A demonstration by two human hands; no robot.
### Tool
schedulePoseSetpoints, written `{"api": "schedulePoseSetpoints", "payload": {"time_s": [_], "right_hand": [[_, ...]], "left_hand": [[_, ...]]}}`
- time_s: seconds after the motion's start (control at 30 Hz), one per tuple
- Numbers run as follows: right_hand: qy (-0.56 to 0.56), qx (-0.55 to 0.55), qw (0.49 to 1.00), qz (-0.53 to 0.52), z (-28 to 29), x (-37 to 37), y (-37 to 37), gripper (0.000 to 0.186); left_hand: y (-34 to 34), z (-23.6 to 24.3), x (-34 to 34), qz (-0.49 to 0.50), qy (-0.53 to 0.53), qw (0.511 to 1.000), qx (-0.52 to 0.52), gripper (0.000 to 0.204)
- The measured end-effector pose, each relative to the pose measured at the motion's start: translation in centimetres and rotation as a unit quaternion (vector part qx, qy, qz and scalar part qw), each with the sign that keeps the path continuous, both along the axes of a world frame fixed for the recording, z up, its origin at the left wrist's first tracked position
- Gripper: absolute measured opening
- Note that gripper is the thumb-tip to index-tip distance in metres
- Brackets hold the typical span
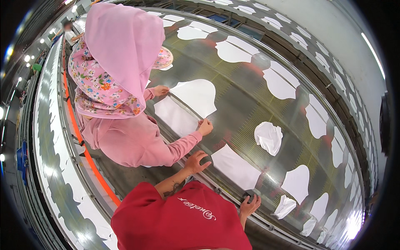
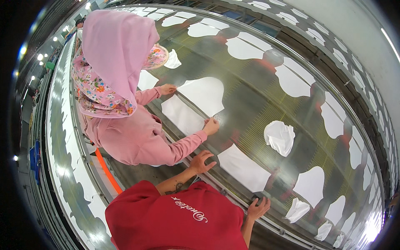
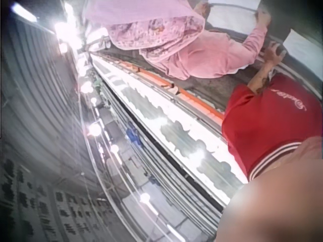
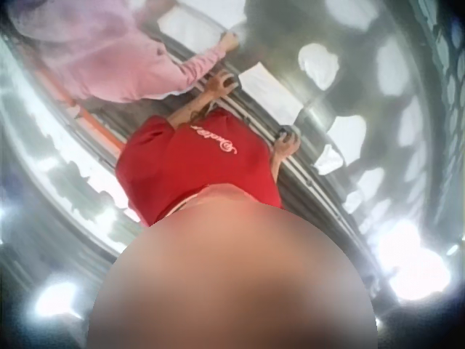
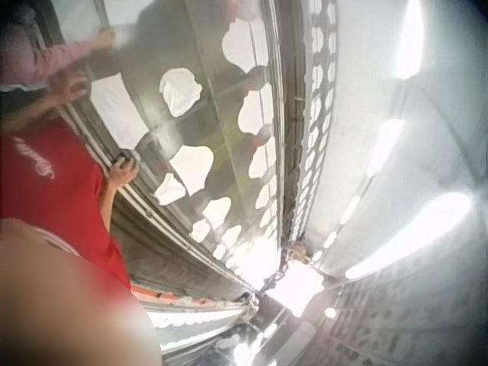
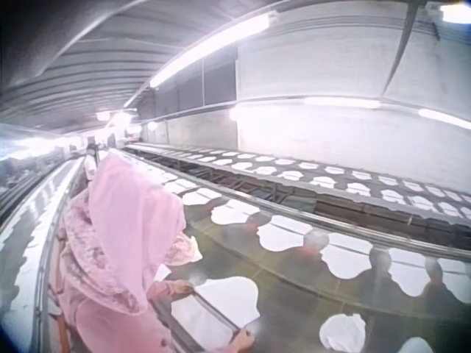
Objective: The person repeatedly picks up white mask-shaped fabric pieces from a conveyor belt, folds them in half, and places them back on the belt. The process is continuous and repetitive throughout the clip.
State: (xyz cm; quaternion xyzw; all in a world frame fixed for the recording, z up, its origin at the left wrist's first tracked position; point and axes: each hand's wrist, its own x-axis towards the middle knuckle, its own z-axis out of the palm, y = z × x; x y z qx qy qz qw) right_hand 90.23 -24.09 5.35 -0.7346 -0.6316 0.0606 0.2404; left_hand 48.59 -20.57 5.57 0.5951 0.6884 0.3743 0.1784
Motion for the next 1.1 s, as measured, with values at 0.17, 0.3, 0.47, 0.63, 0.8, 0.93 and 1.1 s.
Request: {"api": "schedulePoseSetpoints", "payload": {"time_s": [0.17, 0.3, 0.47, 0.63, 0.8, 0.93, 1.1], "right_hand": [[-0.008, -0.011, 1.000, -0.007, -0.1, 0.1, -0.3, 0.041], [-0.009, -0.014, 1.000, -0.013, -0.2, 0.0, -0.3, 0.041], [-0.015, -0.006, 1.000, -0.005, -0.1, -0.1, -0.2, 0.039], [-0.010, -0.024, 0.999, -0.021, 0.0, -0.2, -0.1, 0.038], [-0.020, -0.003, 1.000, -0.001, 0.2, -0.3, 0.1, 0.037], [-0.008, -0.022, 1.000, -0.013, 0.3, -0.4, 0.1, 0.037], [-0.009, -0.010, 1.000, -0.004, 0.4, -0.4, 0.3, 0.038]], "left_hand": [[0.2, -0.4, -0.1, 0.003, 0.001, 1.000, -0.014, 0.052], [0.0, -0.3, -0.2, -0.002, 0.001, 1.000, -0.011, 0.056], [0.0, -0.2, -0.3, -0.004, 0.022, 1.000, -0.002, 0.060], [0.2, -0.2, -0.2, -0.002, 0.020, 1.000, -0.017, 0.061], [0.2, -0.4, -0.2, -0.002, 0.009, 0.999, -0.032, 0.060], [0.2, -0.7, -0.2, 0.008, -0.003, 0.998, -0.054, 0.056], [0.6, -1.2, 0.0, 0.006, 0.032, 0.999, -0.017, 0.049]]}}
